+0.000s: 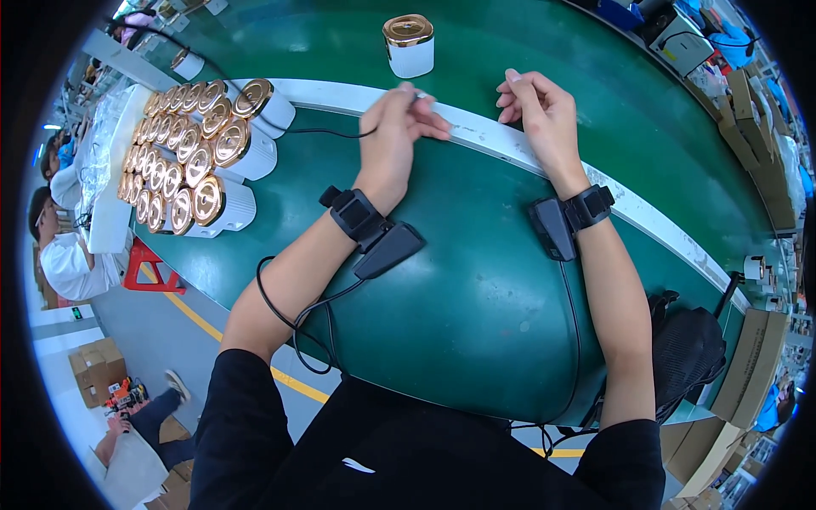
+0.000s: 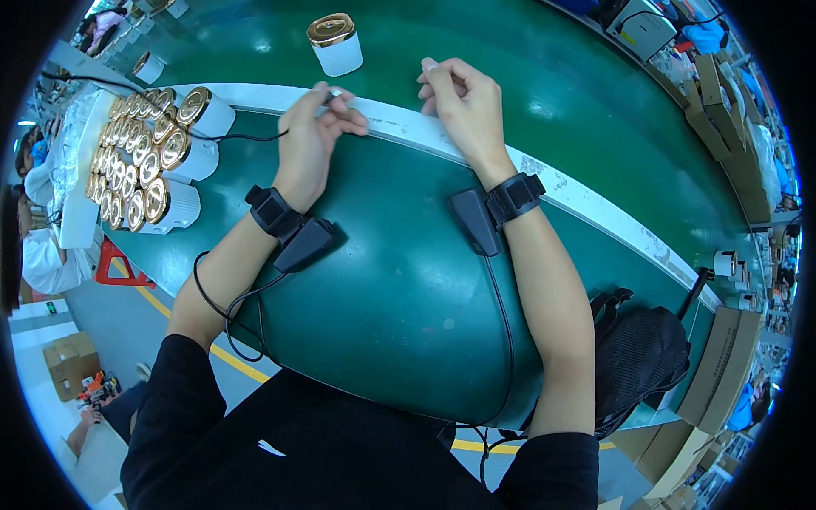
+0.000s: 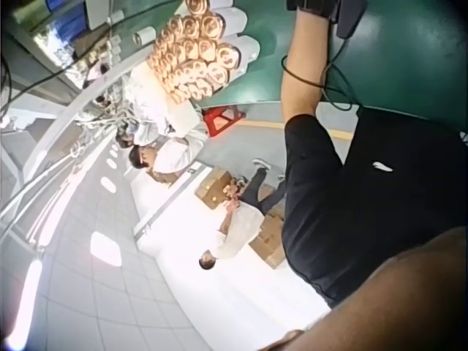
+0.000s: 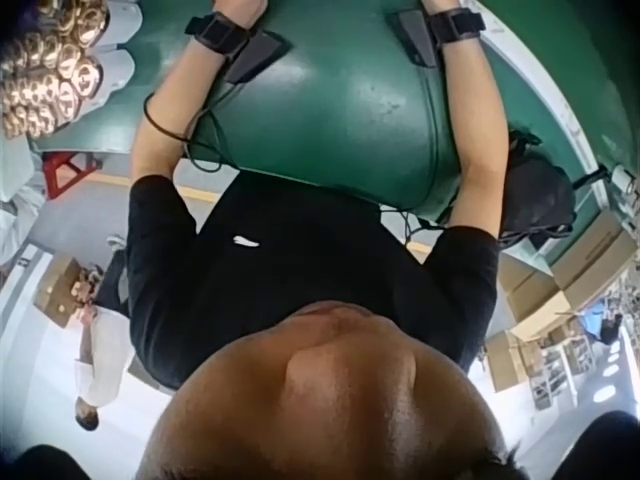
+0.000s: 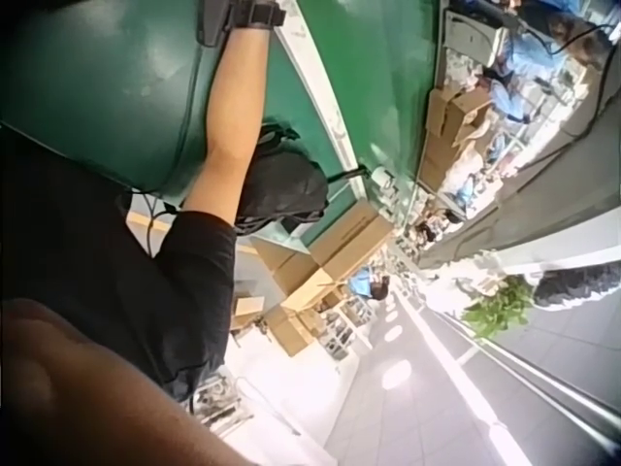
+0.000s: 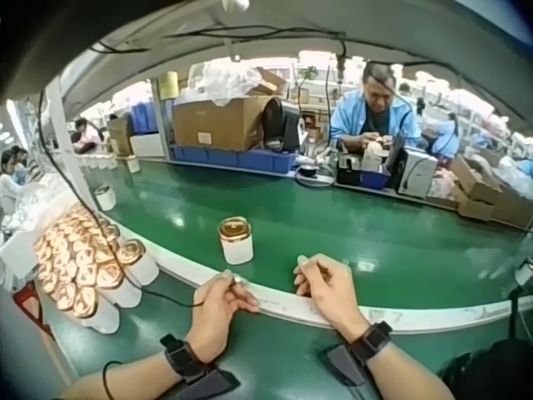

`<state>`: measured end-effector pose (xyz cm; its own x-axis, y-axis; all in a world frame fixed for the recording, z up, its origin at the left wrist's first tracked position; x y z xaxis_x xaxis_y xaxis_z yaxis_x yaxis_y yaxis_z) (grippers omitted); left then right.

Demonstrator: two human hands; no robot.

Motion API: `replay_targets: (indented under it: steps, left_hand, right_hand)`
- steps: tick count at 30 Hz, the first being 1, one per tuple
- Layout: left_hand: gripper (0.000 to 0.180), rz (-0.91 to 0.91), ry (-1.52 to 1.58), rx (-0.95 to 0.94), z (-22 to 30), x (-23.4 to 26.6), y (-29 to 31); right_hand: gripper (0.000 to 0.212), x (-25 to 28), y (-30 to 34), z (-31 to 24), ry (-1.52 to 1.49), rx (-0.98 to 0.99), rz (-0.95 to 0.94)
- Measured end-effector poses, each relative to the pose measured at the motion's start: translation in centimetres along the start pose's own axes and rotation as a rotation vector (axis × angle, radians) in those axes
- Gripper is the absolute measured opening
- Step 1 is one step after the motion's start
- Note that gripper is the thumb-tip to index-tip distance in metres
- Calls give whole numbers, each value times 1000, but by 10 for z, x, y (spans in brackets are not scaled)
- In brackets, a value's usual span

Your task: The person tests humidifiers by picking each one up from a conveyor belt, plugging in a power cable, and then unplugging it before returning the unit to the belt.

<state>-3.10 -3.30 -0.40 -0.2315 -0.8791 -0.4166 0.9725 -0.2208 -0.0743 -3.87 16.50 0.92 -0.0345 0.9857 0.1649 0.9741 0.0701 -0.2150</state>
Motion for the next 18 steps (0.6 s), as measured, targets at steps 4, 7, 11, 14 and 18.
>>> replay_targets:
  steps: [4, 7, 11, 14, 18]
  left_hand:
    - [33, 51, -36, -4, 7, 13, -11]
    - [34, 13, -58, -4, 6, 13, -15]
    - [36, 23, -37, -12, 10, 18, -21]
    - [35, 26, 0, -29, 10, 23, -25]
    - [31, -33, 40, -52, 9, 22, -29]
  right_hand:
    - [28, 1, -1, 0, 36, 6, -17]
    - [28, 0, 0, -6, 213, 62, 38]
    - [34, -4, -3, -11, 379, 145, 88]
    - [42, -19, -11, -10, 427, 220, 116]
    - [56, -53, -47, -2, 396, 293, 145]
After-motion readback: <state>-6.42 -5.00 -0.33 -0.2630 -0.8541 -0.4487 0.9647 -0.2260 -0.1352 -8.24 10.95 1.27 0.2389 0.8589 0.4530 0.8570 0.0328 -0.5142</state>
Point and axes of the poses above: each hand's wrist, its own y-axis away from the middle knuckle, its own x-axis out of the back of the hand, z = x × y, the point moved 3 cm from there along -y, towards the middle knuckle, and after that the axes turned 8 degrees about -z, right-handed, at the moved point
